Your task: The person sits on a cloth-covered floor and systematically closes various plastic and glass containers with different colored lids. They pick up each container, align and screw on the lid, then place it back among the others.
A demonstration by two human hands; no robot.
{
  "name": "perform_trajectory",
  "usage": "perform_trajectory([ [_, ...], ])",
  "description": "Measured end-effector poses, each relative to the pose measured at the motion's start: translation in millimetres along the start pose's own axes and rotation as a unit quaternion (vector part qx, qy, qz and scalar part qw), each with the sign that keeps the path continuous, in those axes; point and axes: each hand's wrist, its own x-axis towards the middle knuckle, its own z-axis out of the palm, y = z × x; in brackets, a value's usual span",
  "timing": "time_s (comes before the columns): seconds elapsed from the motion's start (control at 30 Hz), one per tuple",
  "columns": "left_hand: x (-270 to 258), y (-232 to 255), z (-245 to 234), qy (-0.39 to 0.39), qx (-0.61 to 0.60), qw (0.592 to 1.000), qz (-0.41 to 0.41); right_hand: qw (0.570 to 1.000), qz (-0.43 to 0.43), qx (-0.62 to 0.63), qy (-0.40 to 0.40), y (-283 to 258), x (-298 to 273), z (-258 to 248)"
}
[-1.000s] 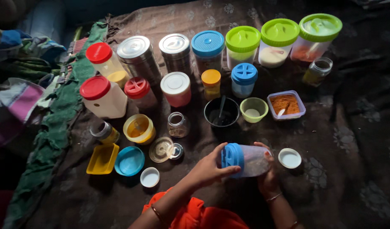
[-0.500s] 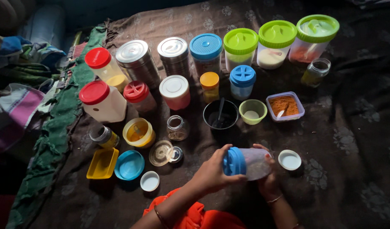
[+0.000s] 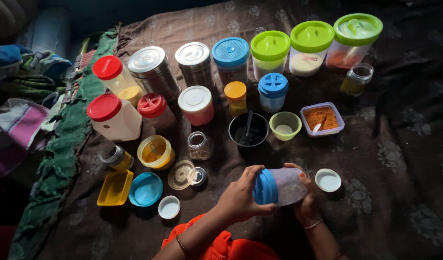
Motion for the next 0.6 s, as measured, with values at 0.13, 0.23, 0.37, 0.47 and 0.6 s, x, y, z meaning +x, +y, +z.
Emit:
perform_trajectory([
  [0.13,5,-4,5,0.036,-0.043,0.998,-0.018,0.999,-0.027,0.027,-0.009,8,4,-4],
  [0.23,11,-2,8,0.057,-0.048,0.997,-0.004,0.998,-0.044,0.034,-0.004,11,4,-3],
  [0.37,14,9,11,0.063,0.0,0.998,0.003,0.999,-0.016,0.045,0.015,8,5,-8],
  [0.47,16,23,12,0.072,0.038,0.996,0.03,0.996,-0.013,0.083,0.01,6,9,-11],
  [0.6,23,44,16,0.064,0.089,0.993,0.047,0.986,0.002,0.167,-0.011,2,12,-20],
])
